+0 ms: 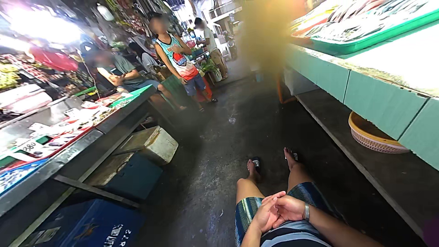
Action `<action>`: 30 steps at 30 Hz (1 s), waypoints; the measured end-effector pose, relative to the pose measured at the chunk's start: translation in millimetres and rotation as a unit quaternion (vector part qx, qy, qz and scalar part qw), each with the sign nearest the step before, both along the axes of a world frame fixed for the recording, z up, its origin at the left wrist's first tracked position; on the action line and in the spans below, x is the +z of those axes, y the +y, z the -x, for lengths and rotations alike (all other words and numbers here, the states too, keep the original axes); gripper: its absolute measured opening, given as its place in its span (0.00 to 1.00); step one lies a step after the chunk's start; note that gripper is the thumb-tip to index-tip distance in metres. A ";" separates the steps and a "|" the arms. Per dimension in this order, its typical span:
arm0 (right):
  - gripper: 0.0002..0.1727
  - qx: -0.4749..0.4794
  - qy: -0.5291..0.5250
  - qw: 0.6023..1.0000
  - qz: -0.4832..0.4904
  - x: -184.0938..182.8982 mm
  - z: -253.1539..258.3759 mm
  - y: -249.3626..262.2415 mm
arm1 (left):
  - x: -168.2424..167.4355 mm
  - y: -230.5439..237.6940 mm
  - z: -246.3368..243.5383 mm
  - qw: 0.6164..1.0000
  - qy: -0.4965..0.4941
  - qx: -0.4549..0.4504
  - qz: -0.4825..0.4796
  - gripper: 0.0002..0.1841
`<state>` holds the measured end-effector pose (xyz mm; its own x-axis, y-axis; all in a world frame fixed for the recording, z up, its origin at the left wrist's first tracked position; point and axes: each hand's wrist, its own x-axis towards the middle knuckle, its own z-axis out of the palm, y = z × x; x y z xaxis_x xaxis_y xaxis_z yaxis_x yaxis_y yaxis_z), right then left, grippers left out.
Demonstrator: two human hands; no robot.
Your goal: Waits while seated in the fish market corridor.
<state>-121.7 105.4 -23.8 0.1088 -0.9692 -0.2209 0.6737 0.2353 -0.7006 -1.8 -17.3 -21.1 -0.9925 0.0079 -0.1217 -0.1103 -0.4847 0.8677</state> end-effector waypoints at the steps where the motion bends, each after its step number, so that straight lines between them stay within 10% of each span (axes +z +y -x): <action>1: 0.23 0.001 -0.003 1.000 -0.002 0.6 -0.4 -2.2 | 0.3 -1.2 -1.2 1.000 0.004 0.006 0.001 0.28; 30: 0.24 0.006 -0.007 1.000 -0.002 -3.9 2.1 -5.5 | 1.1 -1.4 -0.4 1.000 0.003 0.010 0.005 0.27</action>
<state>-123.8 99.9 -27.7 0.1230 -0.9671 -0.2225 0.6810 0.2454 -0.6900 -1.4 -18.8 -20.0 -0.9933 -0.0128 -0.1149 -0.0949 -0.4773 0.8736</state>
